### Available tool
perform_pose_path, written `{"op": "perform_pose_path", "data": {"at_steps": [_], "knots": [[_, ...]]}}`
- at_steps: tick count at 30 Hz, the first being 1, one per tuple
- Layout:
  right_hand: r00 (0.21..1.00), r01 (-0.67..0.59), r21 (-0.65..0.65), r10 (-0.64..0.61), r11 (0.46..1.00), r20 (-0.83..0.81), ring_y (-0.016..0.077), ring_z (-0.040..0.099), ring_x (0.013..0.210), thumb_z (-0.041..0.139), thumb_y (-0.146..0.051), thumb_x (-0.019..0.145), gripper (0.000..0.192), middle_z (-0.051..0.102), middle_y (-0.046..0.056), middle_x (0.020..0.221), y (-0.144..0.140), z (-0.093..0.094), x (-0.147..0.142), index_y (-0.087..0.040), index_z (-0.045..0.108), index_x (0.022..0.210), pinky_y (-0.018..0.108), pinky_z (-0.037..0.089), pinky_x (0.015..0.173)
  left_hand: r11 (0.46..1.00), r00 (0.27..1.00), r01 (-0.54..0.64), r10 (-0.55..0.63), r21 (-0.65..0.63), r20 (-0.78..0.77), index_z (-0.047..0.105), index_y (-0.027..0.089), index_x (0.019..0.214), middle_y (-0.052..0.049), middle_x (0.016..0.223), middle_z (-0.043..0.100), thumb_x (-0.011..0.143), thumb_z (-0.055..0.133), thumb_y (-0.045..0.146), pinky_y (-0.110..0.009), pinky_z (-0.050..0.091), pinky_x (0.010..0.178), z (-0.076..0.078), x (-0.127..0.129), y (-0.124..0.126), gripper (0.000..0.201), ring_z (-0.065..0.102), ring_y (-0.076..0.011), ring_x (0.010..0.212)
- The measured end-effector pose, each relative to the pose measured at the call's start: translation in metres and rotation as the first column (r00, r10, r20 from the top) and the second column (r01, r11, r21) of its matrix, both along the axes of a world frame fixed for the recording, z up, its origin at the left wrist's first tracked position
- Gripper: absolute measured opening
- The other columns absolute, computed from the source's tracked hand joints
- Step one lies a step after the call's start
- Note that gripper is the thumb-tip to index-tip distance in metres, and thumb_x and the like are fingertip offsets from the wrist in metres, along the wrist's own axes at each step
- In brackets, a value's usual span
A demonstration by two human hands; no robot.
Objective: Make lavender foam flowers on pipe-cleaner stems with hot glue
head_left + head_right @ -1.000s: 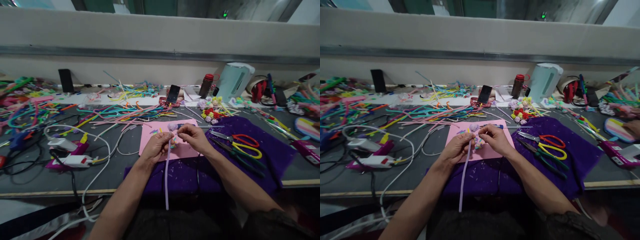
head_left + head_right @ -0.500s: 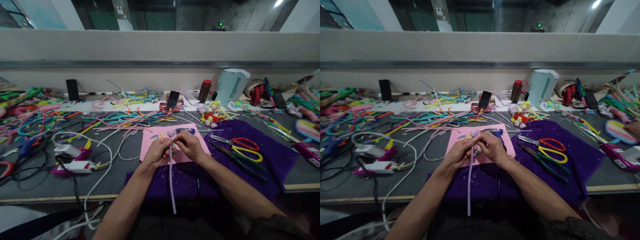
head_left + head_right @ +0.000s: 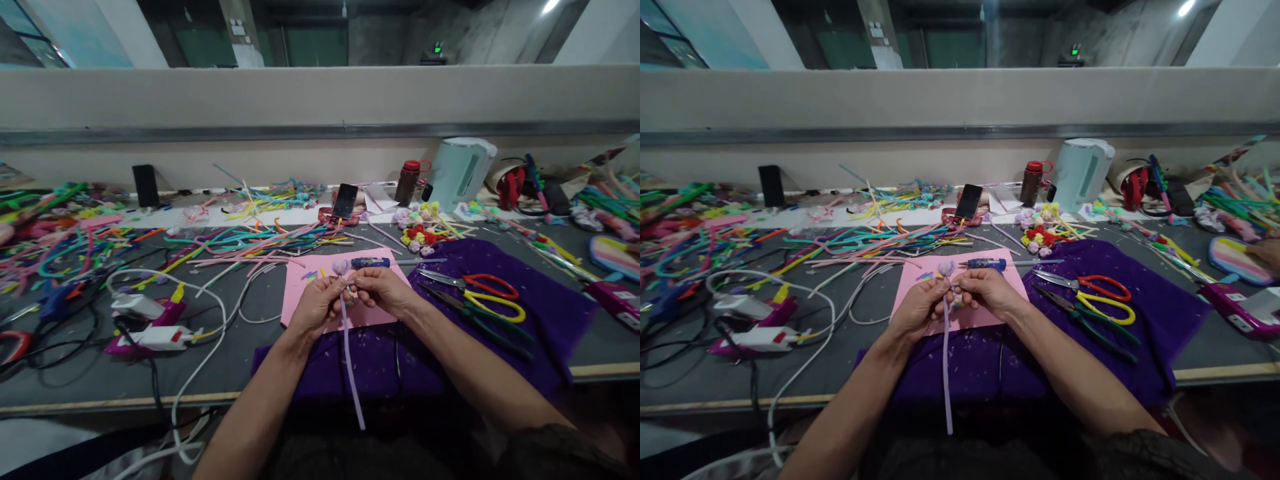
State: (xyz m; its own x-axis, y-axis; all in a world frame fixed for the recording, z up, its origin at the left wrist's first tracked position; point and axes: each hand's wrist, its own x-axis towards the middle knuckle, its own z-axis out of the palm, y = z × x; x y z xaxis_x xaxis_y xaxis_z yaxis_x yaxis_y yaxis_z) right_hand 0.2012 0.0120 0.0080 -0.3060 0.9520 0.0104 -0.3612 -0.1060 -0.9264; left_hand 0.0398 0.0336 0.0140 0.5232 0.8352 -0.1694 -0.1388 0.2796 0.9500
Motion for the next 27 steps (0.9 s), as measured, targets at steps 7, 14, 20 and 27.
{"op": "perform_pose_path", "data": {"at_steps": [7,14,20,27], "knots": [[0.998,0.043,-0.062,-0.046,0.997,-0.045,0.0035,0.041,0.035,0.070,-0.030,0.068,0.022,0.052,-0.003,0.046,0.0021,-0.0033,0.0004,-0.012,0.058,0.064,0.014,0.028,0.032,1.000,0.999,0.017,-0.017,0.009,0.030,0.054,0.013,0.061,0.007,0.035,0.042,0.069,0.063,0.044,-0.017,0.018,0.033,-0.0012,-0.0026,0.0003,0.033,0.028,-0.0024,0.028],[0.995,0.006,-0.063,-0.013,0.998,-0.104,0.0021,0.039,0.035,0.070,-0.032,0.066,0.023,0.054,-0.003,0.054,0.0002,0.0002,-0.0036,-0.012,0.059,0.067,0.014,0.027,0.032,0.999,0.998,0.034,-0.033,-0.023,0.046,0.054,0.013,0.061,0.006,0.035,0.043,0.067,0.064,0.045,-0.017,0.015,0.033,-0.0014,-0.0028,0.0016,0.034,0.028,-0.0022,0.029],[0.996,0.025,-0.063,-0.030,0.998,-0.084,0.0025,0.035,0.032,0.070,-0.030,0.067,0.026,0.047,-0.005,0.042,0.0014,-0.0018,-0.0021,-0.013,0.052,0.059,0.014,0.024,0.032,1.000,1.000,0.021,-0.020,-0.015,0.017,0.053,0.013,0.063,0.007,0.035,0.041,0.066,0.065,0.046,-0.017,0.017,0.034,-0.0026,-0.0043,0.0015,0.035,0.030,-0.0031,0.030],[0.994,-0.035,-0.041,0.031,0.999,-0.101,0.0016,0.030,0.033,0.071,-0.039,0.064,0.034,0.043,-0.007,0.045,-0.0021,0.0027,-0.0067,-0.015,0.047,0.059,0.015,0.022,0.033,1.000,0.999,0.030,-0.030,-0.005,0.030,0.053,0.013,0.061,0.006,0.039,0.046,0.066,0.065,0.045,-0.016,0.016,0.032,-0.0009,-0.0030,0.0007,0.035,0.028,-0.0016,0.029]]}}
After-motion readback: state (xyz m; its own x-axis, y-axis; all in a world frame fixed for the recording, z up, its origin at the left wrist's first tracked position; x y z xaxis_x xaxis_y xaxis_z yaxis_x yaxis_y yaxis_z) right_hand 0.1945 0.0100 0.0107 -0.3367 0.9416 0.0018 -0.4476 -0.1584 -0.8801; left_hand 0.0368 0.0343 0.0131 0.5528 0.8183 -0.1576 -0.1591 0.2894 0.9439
